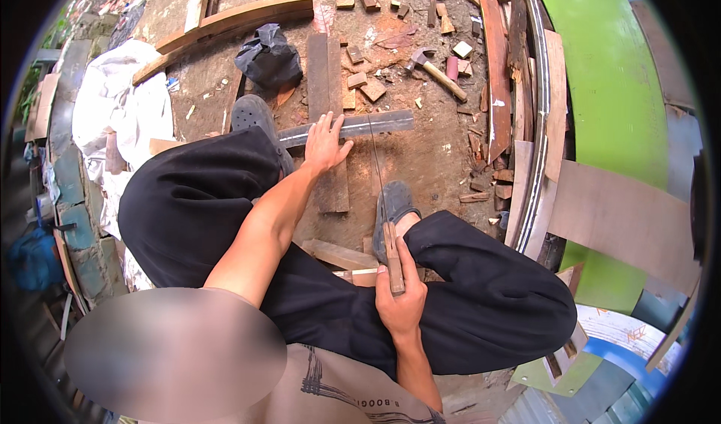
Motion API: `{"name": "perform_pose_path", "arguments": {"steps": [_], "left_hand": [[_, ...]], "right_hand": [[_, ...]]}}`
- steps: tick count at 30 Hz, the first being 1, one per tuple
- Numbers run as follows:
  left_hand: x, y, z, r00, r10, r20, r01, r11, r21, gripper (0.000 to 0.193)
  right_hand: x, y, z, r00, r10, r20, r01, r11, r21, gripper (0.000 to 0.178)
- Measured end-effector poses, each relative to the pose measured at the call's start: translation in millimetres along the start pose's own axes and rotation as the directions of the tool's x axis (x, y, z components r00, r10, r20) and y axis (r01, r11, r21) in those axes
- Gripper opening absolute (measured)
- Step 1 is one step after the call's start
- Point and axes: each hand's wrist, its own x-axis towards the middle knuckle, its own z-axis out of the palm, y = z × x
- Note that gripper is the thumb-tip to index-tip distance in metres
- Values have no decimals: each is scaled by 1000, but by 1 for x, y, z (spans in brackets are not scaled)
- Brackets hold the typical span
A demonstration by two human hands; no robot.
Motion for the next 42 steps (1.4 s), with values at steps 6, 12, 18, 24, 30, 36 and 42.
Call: {"name": "perform_pose_path", "arguments": {"steps": [6, 12, 18, 24, 30, 36, 42], "left_hand": [[12, -1, 8, 981, -138, 133, 132, 990, 54, 99], [25, 1, 8, 936, -223, 271, 225, 974, 22, 111], [36, 4, 6, 875, -262, 407, 259, 964, 63, 124], [45, 1, -1, 767, -305, 564, 287, 950, 123, 134], [48, 9, -12, 708, -337, 620, 295, 940, 173, 132], [40, 5, -20, 817, -243, 523, 210, 970, 123, 115], [19, 0, -17, 973, -61, 221, 40, 994, 97, 76]], "right_hand": [[30, -11, 12, 998, -32, 56, 36, 997, -63, 51], [50, -12, 19, 992, -10, 129, 27, 992, -126, 53], [54, -25, 19, 976, 63, 206, -31, 988, -154, 52], [65, -30, 9, 976, 51, 212, -24, 992, -127, 54], [65, -28, 5, 982, -35, 185, 60, 990, -131, 54], [55, -25, 4, 989, -4, 150, 27, 988, -152, 52], [49, -25, 9, 988, -6, 156, 32, 986, -163, 52]]}}
